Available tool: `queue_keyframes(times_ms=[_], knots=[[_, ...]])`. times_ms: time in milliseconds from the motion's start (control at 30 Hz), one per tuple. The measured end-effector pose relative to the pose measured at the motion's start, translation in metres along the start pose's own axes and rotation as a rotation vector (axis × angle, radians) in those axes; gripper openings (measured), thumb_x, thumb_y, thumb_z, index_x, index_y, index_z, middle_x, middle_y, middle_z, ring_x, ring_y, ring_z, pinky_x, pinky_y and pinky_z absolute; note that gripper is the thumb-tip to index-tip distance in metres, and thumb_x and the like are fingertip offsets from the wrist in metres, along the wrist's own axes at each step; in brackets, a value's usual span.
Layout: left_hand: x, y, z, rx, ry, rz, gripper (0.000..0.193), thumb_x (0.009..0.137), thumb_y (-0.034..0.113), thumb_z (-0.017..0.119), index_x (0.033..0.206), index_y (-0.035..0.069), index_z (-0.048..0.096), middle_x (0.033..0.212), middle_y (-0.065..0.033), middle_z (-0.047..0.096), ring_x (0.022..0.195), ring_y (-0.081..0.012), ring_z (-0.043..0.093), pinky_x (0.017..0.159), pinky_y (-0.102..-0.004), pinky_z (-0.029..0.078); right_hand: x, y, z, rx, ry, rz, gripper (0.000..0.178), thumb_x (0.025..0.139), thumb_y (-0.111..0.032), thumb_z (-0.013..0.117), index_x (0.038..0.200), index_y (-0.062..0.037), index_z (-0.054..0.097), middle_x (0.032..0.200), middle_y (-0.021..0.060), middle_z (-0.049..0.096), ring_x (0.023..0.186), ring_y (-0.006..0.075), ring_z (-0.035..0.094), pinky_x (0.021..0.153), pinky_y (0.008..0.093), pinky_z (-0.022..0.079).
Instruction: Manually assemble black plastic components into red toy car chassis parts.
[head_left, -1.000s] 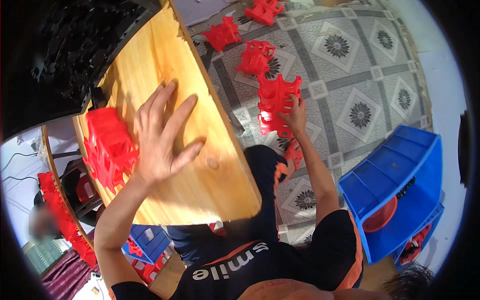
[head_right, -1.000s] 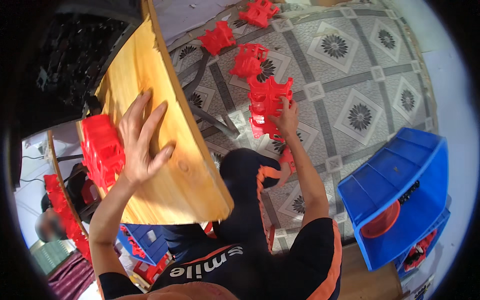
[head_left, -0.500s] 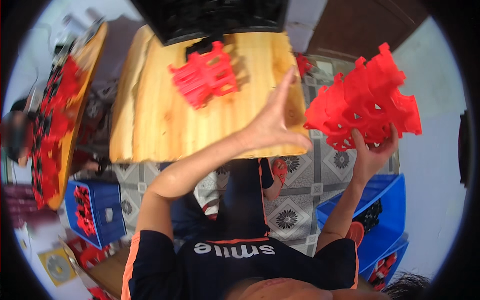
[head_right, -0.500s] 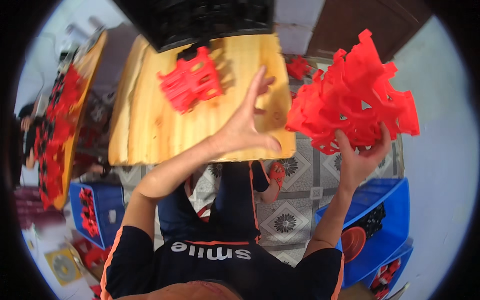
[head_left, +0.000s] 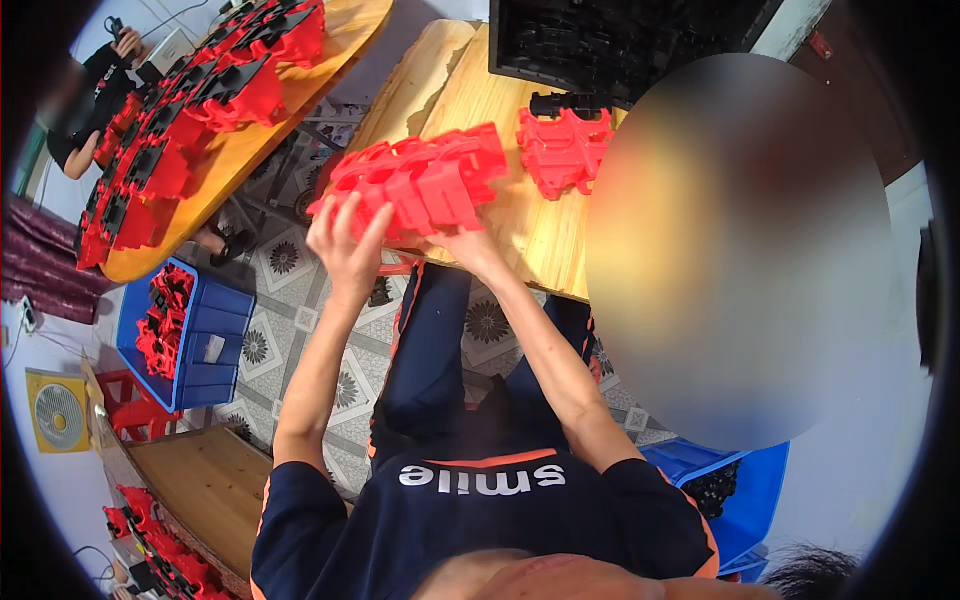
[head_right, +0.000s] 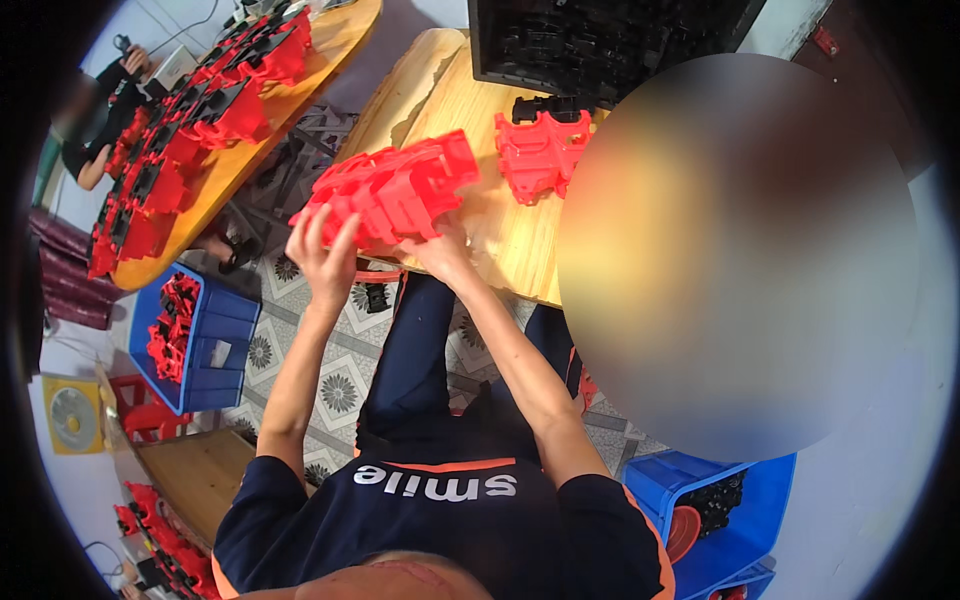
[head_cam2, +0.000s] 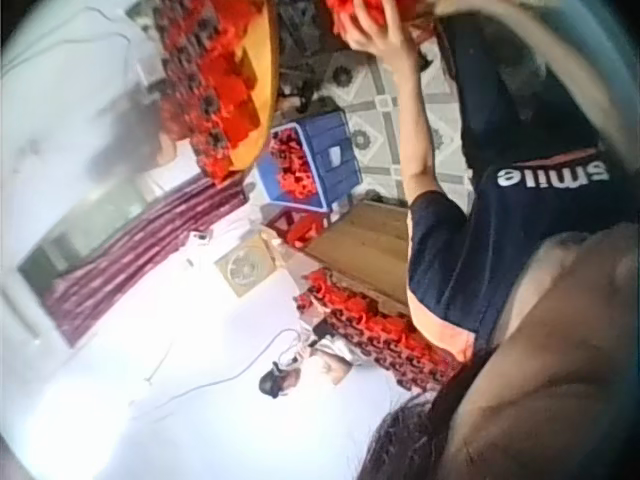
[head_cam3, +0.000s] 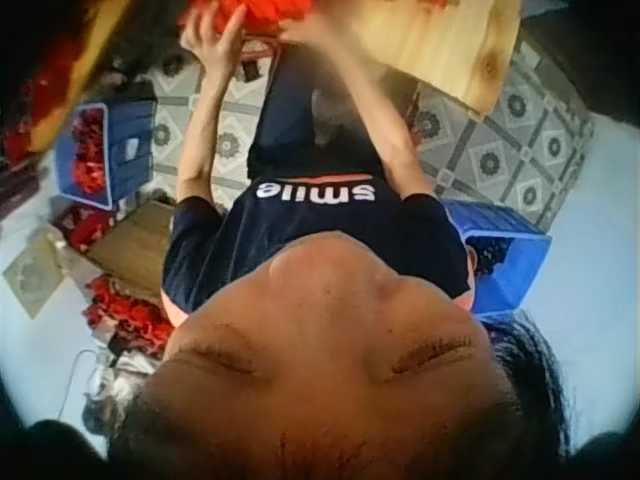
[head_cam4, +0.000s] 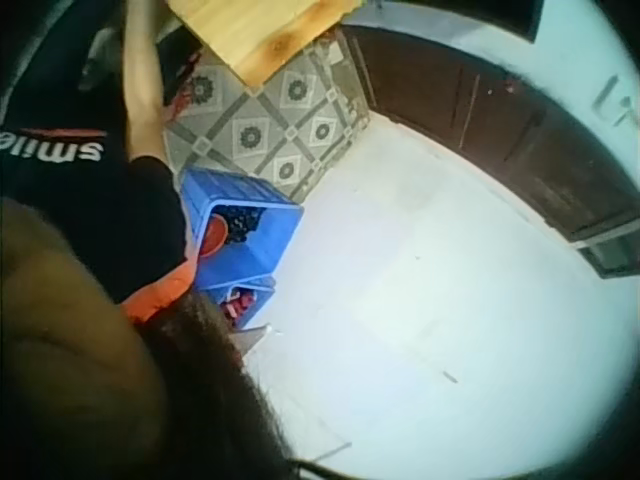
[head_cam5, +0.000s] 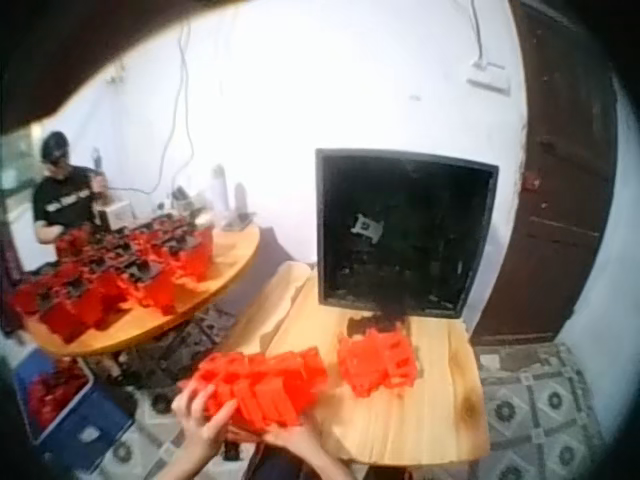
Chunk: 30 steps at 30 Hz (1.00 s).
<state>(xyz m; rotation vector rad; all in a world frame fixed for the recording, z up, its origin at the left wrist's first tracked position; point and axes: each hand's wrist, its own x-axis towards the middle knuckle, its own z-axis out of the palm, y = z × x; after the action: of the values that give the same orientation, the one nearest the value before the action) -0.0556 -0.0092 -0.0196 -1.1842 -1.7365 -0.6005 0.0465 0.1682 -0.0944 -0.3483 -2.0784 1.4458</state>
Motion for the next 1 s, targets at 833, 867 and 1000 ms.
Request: queue_keyframes(times_ms=[833,867,1000], knots=[[0.023,0.027,0.075,-0.095,-0.32,-0.112,0.079,0.073,0.061,0.071,0.139,0.024,0.049,0.148,-0.0179,0.032,0.14,-0.0389,0.023,0.107,-0.0675,0.012,-0.082,-0.056,-0.111,-0.544,0.255,-0.173,0.021,0.088,-0.006,0.065,0.108,0.0012,0.065,0.102,0.0138,0.069,0.09,0.0267,0.068,0.076,0.0341,0.053],[0.016,0.03,0.078,-0.127,-0.313,-0.059,0.077,0.075,0.058,0.072,0.138,0.02,0.048,0.15,-0.0213,0.029,0.14,-0.0409,0.023,0.108,-0.0673,0.011,-0.088,-0.054,-0.142,-0.857,0.292,-0.394,0.02,0.081,-0.005,0.07,0.1,-0.0007,0.068,0.103,0.012,0.068,0.09,0.0285,0.066,0.078,0.034,0.051],[0.022,0.014,0.071,-0.343,-0.317,0.701,0.042,0.081,0.048,0.072,0.116,0.027,0.065,0.14,-0.0116,0.05,0.129,-0.0344,0.045,0.11,-0.0613,0.019,-0.097,-0.049,-0.23,-0.879,-0.231,-0.191,0.056,0.075,-0.03,0.075,0.125,-0.0085,0.059,0.138,0.0194,0.047,0.125,0.035,0.048,0.105,0.0499,0.034]])
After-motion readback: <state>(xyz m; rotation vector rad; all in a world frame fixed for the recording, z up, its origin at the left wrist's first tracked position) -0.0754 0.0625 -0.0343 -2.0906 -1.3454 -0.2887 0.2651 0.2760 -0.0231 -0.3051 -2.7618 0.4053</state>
